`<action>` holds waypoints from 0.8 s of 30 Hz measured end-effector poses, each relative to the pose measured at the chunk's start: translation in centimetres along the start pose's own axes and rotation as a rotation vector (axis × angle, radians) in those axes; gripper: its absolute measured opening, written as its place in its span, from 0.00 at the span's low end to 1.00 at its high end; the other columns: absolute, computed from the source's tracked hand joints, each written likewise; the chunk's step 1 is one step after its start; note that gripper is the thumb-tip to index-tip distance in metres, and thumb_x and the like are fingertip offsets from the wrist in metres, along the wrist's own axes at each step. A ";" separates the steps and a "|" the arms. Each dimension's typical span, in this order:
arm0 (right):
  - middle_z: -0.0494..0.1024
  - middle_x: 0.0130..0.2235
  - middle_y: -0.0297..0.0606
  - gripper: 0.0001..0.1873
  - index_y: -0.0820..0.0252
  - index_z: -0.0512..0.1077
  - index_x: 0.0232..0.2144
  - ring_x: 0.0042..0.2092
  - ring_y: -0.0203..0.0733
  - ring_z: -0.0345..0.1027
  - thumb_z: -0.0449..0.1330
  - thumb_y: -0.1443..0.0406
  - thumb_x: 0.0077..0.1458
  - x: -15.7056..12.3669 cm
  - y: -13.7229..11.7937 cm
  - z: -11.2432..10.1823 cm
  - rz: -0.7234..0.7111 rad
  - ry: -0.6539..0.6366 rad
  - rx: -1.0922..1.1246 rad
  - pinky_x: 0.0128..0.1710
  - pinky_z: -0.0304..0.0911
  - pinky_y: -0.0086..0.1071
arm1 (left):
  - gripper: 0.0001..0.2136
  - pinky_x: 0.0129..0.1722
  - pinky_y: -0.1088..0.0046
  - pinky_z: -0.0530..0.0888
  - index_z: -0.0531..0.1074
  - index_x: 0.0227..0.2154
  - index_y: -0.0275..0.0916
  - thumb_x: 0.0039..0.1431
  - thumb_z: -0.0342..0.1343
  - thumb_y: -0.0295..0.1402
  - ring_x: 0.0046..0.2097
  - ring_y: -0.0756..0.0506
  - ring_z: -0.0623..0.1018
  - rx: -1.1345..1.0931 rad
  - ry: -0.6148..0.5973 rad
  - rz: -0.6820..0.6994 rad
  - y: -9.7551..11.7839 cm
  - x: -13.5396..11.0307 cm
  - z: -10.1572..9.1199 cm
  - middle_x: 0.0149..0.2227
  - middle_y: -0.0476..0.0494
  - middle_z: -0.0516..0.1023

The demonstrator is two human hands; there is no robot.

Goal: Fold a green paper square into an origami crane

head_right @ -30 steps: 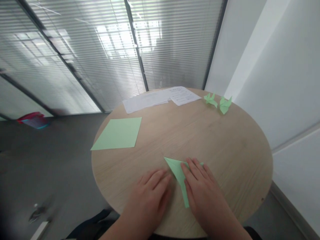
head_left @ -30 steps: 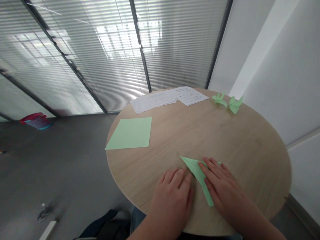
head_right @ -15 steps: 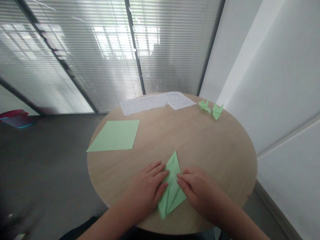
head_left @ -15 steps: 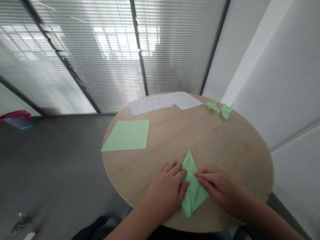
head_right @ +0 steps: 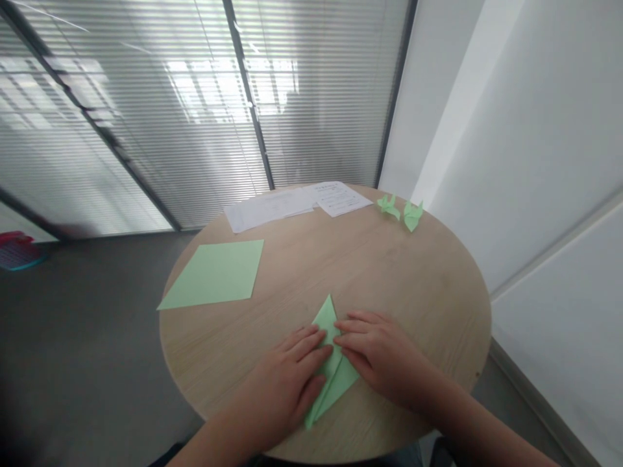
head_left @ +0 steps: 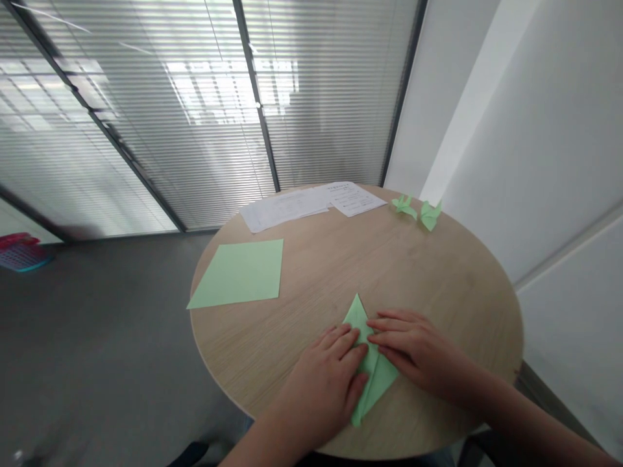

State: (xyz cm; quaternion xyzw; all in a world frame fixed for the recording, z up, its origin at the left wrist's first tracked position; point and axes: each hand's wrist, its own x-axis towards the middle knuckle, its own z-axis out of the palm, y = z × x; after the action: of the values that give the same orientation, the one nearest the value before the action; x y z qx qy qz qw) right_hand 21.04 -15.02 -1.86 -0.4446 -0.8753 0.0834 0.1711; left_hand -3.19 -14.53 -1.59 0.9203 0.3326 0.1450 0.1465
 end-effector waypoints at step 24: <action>0.81 0.52 0.43 0.14 0.56 0.79 0.48 0.55 0.50 0.72 0.56 0.65 0.66 4.4 0.2 0.4 0.198 0.072 -0.157 0.58 0.65 0.47 | 0.14 0.62 0.52 0.70 0.75 0.49 0.42 0.62 0.63 0.37 0.58 0.37 0.74 -0.045 -0.030 -0.032 0.4 0.7 -0.7 0.53 0.42 0.77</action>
State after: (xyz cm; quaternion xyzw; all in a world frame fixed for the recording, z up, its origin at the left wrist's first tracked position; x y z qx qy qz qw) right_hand 18.66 -11.33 -1.31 -0.5434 -0.8243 0.0151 0.1581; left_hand -2.69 -14.21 -0.70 0.9133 0.3418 0.1362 0.1746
